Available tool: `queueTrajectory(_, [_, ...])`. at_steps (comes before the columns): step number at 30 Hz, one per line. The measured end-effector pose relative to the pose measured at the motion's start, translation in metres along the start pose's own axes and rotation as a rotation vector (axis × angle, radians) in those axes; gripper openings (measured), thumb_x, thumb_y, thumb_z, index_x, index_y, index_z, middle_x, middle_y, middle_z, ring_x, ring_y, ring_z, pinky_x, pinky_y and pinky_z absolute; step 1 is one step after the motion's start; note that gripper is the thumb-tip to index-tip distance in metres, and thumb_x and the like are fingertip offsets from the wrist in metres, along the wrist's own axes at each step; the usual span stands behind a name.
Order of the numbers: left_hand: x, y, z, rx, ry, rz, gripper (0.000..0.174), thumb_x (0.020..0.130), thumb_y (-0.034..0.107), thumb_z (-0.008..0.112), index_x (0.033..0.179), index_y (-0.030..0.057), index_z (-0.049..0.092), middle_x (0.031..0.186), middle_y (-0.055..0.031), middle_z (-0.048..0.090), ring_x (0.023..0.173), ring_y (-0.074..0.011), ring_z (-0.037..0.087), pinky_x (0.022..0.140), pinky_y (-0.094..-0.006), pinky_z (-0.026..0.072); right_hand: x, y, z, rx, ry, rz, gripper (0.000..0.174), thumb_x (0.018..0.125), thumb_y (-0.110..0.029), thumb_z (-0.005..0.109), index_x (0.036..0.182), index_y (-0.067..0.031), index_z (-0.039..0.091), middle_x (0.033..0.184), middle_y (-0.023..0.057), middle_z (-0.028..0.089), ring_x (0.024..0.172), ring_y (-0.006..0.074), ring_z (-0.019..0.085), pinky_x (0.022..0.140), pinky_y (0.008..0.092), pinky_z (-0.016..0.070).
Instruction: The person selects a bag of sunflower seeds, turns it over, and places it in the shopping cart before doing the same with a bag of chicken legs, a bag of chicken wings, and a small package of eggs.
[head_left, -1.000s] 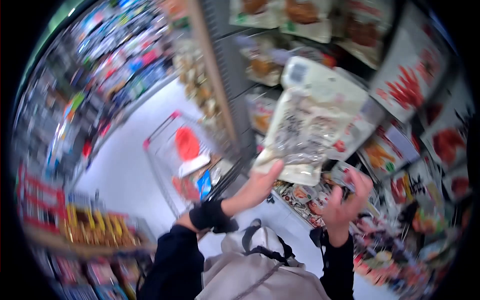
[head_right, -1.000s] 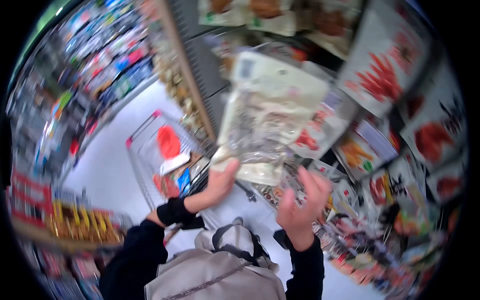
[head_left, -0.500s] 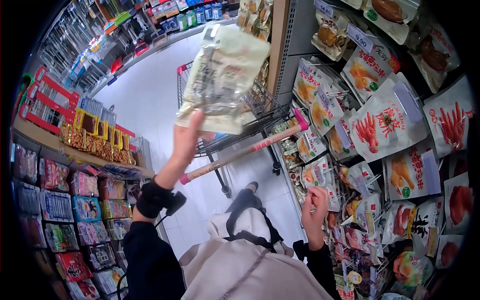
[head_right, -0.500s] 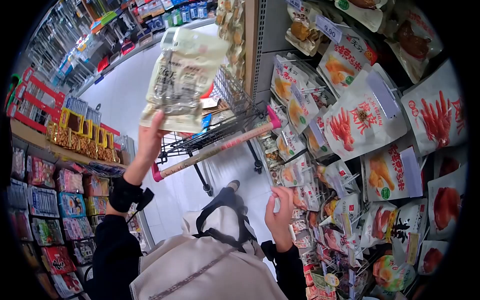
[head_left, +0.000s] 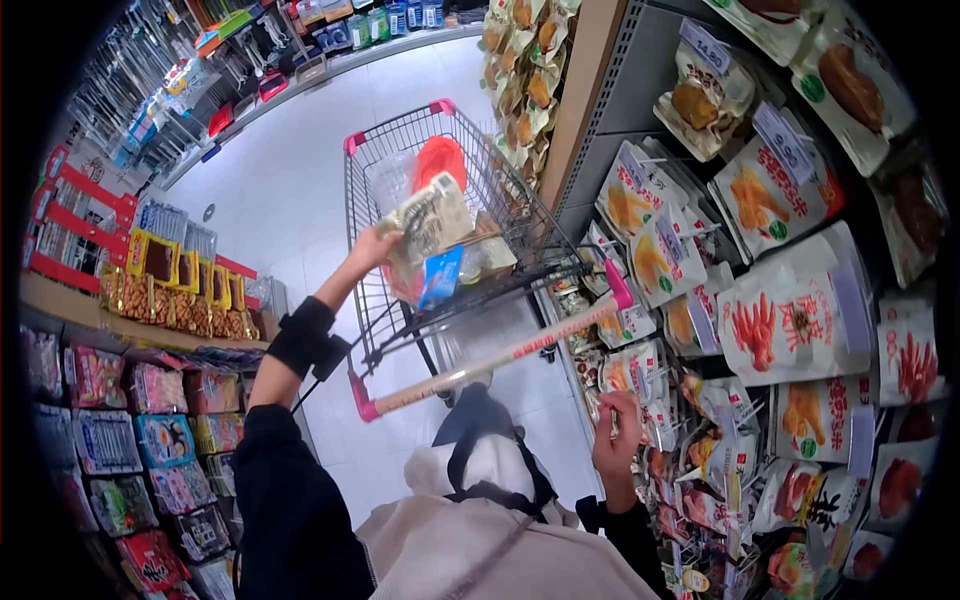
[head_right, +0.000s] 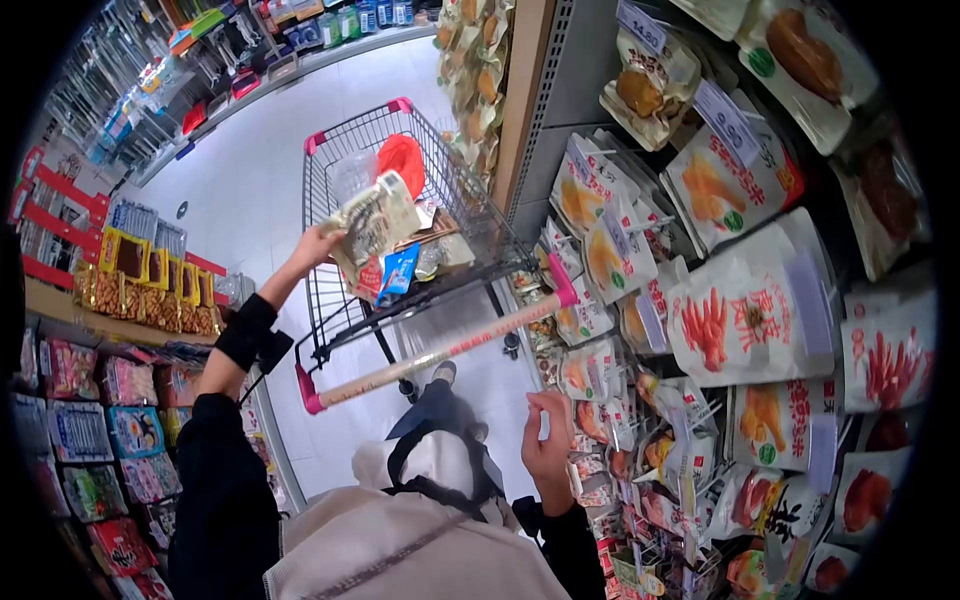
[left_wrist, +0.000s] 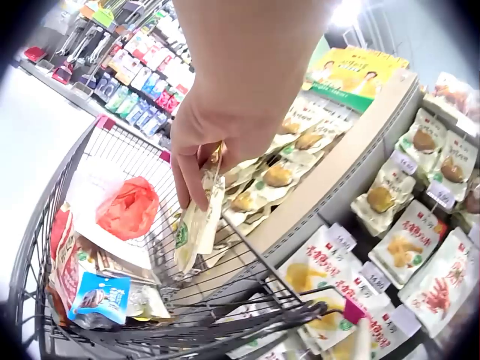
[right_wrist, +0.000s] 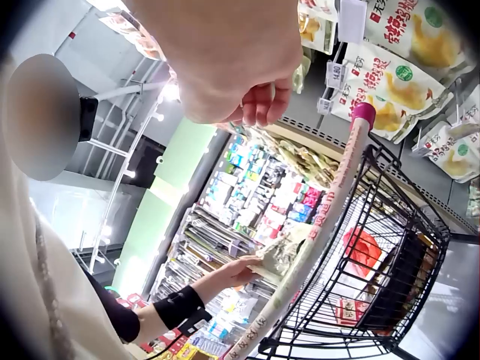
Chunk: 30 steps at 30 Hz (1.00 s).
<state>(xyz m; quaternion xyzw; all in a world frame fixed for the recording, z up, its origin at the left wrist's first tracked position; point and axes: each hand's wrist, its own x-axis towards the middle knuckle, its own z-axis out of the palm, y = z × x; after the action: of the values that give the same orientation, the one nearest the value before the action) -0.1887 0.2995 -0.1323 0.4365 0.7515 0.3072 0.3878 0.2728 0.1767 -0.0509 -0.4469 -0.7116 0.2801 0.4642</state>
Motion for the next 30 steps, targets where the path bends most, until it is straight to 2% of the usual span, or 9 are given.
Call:
queueTrajectory(6, [0.135, -0.071, 0.057, 0.359, 0.03, 0.035, 0.033, 0.079, 0.023, 0.056, 0.093, -0.0071, 0.056, 0.075, -0.0171, 0.061, 0.06, -0.0216, 0.063, 0.047, -0.0335, 0.0518, 0.048, 0.011, 0.031, -0.062, -0.031, 0.084, 0.019, 0.075, 0.009, 0.044, 0.09, 0.0004, 0.053, 0.081, 0.013, 0.051, 0.069, 0.0225, 0.051, 0.063, 0.0284, 0.0421])
queueTrajectory(7, [0.145, -0.08, 0.068, 0.267, 0.07, -0.096, 0.036, 0.077, 0.033, 0.049, 0.095, 0.0046, 0.059, 0.082, -0.0215, 0.06, 0.074, -0.0329, 0.061, 0.067, -0.0415, 0.0472, 0.051, 0.016, 0.034, -0.073, -0.036, 0.102, 0.019, 0.075, 0.009, 0.044, 0.09, 0.0002, 0.053, 0.081, 0.0129, 0.051, 0.069, 0.0225, 0.051, 0.063, 0.0283, 0.0422])
queueTrajectory(8, [0.153, -0.091, 0.077, 0.337, 0.145, -0.033, 0.032, 0.078, 0.027, 0.047, 0.093, 0.0011, 0.058, 0.079, -0.0195, 0.062, 0.076, -0.0282, 0.062, 0.064, -0.0393, 0.0488, 0.055, 0.02, 0.038, -0.084, -0.042, 0.122, 0.019, 0.075, 0.009, 0.044, 0.089, 0.0, 0.054, 0.081, 0.0128, 0.052, 0.069, 0.0224, 0.051, 0.063, 0.0281, 0.0422])
queueTrajectory(13, [0.183, -0.166, 0.124, -0.888, 0.088, -0.424, 0.032, 0.078, 0.004, 0.044, 0.11, -0.001, 0.044, 0.103, -0.0138, 0.052, 0.084, -0.0287, 0.058, 0.059, -0.0394, 0.0547, 0.082, 0.027, 0.057, -0.175, -0.019, 0.118, 0.019, 0.075, 0.01, 0.044, 0.088, -0.0017, 0.052, 0.081, 0.0119, 0.052, 0.069, 0.022, 0.051, 0.062, 0.0279, 0.0417])
queueTrajectory(16, [0.181, -0.183, 0.139, -1.019, 0.188, -0.638, 0.029, 0.081, 0.004, 0.044, 0.109, -0.0024, 0.044, 0.101, -0.0135, 0.054, 0.085, -0.0277, 0.058, 0.059, -0.0353, 0.0542, 0.09, 0.028, 0.063, -0.235, -0.022, 0.146, 0.016, 0.076, 0.007, 0.044, 0.087, -0.0015, 0.052, 0.081, 0.0113, 0.051, 0.071, 0.0219, 0.05, 0.064, 0.0286, 0.0409])
queueTrajectory(22, [0.148, -0.216, 0.131, -0.969, -0.06, -0.496, 0.034, 0.081, 0.016, 0.039, 0.11, -0.0018, 0.041, 0.108, -0.0128, 0.053, 0.092, -0.0273, 0.057, 0.073, -0.0321, 0.0505, 0.091, 0.039, 0.069, -0.285, -0.061, 0.186, 0.011, 0.08, 0.001, 0.045, 0.089, -0.0002, 0.051, 0.087, 0.0121, 0.051, 0.081, 0.0251, 0.049, 0.073, 0.0321, 0.0394])
queueTrajectory(24, [0.136, -0.207, 0.127, -0.638, -0.134, -0.33, 0.028, 0.082, 0.022, 0.043, 0.097, 0.0002, 0.051, 0.082, -0.0119, 0.058, 0.062, -0.0205, 0.056, 0.052, -0.0305, 0.0463, 0.098, 0.041, 0.073, -0.336, -0.12, 0.148, 0.012, 0.079, 0.001, 0.046, 0.09, -0.0005, 0.051, 0.089, 0.0123, 0.051, 0.082, 0.0261, 0.049, 0.074, 0.0327, 0.0392])
queueTrajectory(26, [0.14, -0.202, 0.124, -0.632, 0.003, -0.528, 0.038, 0.079, 0.034, 0.041, 0.101, 0.0043, 0.05, 0.094, -0.0108, 0.057, 0.068, -0.0192, 0.055, 0.054, -0.0299, 0.0442, 0.103, 0.046, 0.076, -0.323, -0.162, 0.135, 0.015, 0.077, 0.002, 0.048, 0.091, -0.0011, 0.052, 0.091, 0.0127, 0.052, 0.084, 0.0273, 0.049, 0.076, 0.0337, 0.0389])
queueTrajectory(30, [0.131, -0.137, 0.104, -0.809, -0.079, -0.372, 0.036, 0.08, 0.03, 0.044, 0.104, 0.0044, 0.051, 0.089, -0.0102, 0.057, 0.064, -0.0196, 0.054, 0.057, -0.0315, 0.0445, 0.115, 0.061, 0.085, -0.209, -0.254, 0.146, 0.022, 0.072, 0.001, 0.054, 0.094, -0.0039, 0.054, 0.096, 0.0119, 0.053, 0.092, 0.0294, 0.049, 0.085, 0.0393, 0.0357])
